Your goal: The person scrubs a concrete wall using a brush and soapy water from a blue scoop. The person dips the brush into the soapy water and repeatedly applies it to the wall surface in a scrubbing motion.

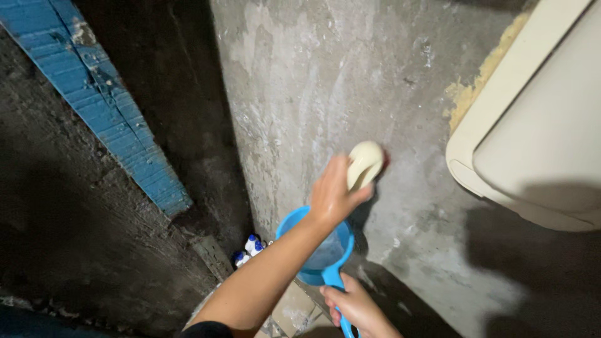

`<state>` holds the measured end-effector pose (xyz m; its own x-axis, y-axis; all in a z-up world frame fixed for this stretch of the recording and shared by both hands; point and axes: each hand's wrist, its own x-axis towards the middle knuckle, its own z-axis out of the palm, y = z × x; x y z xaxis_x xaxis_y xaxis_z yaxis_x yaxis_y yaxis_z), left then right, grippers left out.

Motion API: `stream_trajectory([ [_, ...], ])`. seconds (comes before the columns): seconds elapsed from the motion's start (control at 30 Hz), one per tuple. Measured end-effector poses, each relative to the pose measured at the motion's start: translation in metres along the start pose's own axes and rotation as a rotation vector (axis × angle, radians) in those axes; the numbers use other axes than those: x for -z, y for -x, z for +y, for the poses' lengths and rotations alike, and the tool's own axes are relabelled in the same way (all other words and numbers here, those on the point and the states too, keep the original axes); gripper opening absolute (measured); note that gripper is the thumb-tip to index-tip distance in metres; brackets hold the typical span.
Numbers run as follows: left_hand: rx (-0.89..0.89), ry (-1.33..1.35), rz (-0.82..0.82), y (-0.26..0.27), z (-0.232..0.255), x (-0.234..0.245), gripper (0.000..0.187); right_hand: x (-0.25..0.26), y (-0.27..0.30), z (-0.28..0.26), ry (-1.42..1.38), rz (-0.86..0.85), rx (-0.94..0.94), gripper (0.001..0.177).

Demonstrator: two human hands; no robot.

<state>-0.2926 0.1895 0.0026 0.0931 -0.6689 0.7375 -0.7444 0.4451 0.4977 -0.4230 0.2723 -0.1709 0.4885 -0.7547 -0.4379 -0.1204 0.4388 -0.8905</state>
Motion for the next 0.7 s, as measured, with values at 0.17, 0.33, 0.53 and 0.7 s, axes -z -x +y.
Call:
stream_trajectory([
  [0.17,-0.056,0.132,0.094,-0.024,0.055,-0.012,0.062,0.001,-0.029,0.026,0.044,0.019,-0.001,0.012],
  [0.33,-0.062,0.234,0.0,0.003,0.008,-0.017,0.064,0.007,-0.036,0.022,0.1,-0.037,0.07,0.024],
  [0.53,0.341,0.194,0.217,-0.026,-0.046,0.003,0.064,0.01,-0.036,0.024,-0.019,-0.049,0.062,0.016],
  [0.7,-0.051,0.119,0.116,-0.013,-0.02,-0.018,0.065,0.022,-0.075,0.044,-0.01,-0.08,0.081,0.016],
])
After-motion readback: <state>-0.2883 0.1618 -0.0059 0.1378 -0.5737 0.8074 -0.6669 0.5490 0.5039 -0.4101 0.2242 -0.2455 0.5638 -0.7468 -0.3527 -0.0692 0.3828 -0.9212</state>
